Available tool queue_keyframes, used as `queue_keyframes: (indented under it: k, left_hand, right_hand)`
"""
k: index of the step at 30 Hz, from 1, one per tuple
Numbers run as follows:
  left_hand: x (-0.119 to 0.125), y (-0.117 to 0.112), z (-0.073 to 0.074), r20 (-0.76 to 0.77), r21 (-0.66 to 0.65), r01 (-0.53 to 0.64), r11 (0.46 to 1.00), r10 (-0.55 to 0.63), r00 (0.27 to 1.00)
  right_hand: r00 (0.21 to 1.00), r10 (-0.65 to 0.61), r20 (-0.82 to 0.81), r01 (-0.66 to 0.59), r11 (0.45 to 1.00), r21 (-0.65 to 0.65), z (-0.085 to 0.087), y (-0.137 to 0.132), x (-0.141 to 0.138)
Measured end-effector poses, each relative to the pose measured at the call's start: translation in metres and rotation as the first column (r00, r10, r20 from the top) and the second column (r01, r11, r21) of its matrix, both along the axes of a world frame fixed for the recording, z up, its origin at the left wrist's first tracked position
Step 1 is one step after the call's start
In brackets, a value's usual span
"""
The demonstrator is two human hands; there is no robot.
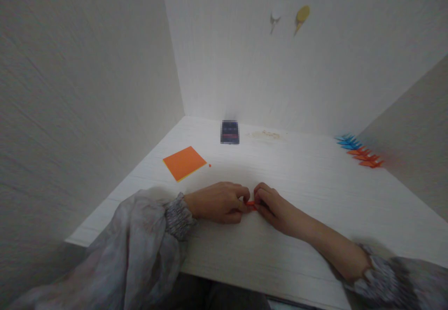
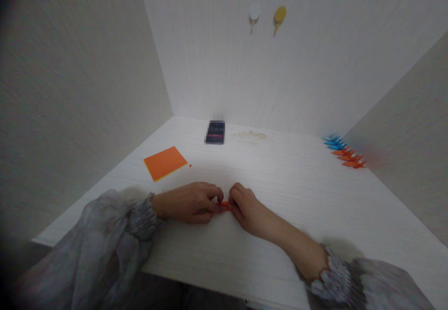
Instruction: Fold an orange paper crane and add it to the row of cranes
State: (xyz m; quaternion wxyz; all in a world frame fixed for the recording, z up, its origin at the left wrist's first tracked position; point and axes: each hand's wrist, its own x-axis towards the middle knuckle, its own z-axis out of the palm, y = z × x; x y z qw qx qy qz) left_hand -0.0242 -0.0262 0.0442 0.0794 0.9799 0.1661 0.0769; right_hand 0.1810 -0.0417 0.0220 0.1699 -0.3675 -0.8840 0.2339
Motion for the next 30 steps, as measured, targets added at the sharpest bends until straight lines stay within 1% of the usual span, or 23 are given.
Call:
queue_keyframes:
  k: [7,12,16,18,22,26,28,30]
  left_hand:
    - [0.008,-0.004,0.001,-0.057,0.118,-0.012,0.993,0.019,0.998]
    - [0.01,-0.005,0.002,-0.078,0.131,-0.02,0.991,0.031,0.996]
    - [0.01,-0.005,0.002,-0.085,0.137,-0.024,0.99,0.036,0.996]
    - [0.01,-0.005,0.002,-0.087,0.138,-0.026,0.99,0.039,0.995]
    - [0.01,-0.005,0.001,-0.089,0.129,-0.032,0.991,0.044,0.995]
    - [0.009,-0.005,0.001,-0.081,0.118,-0.038,0.992,0.048,0.996]
    - [0.009,-0.005,0.001,-0.079,0.108,-0.039,0.993,0.047,0.996]
    - [0.009,-0.005,0.0,-0.072,0.096,-0.039,0.995,0.046,0.996]
  right_hand:
    - [1.0,-0.015,-0.024,0.015,1.0,0.001,-0.001,0.001,-0.001]
    - [0.993,-0.108,-0.039,0.108,0.994,0.001,-0.004,-0.001,-0.003]
    - [0.98,-0.193,0.039,0.19,0.979,0.068,-0.009,0.001,-0.001]
    - [0.97,-0.231,0.072,0.226,0.972,0.067,-0.01,0.002,0.001]
    - [0.972,-0.23,0.058,0.231,0.973,-0.009,-0.008,0.006,0.004]
    - [0.979,-0.202,0.002,0.202,0.976,-0.08,-0.004,0.009,0.009]
    - [0.982,-0.187,-0.036,0.181,0.976,-0.121,-0.004,0.012,0.013]
    - [0.982,-0.17,-0.08,0.152,0.97,-0.191,-0.006,0.014,0.018]
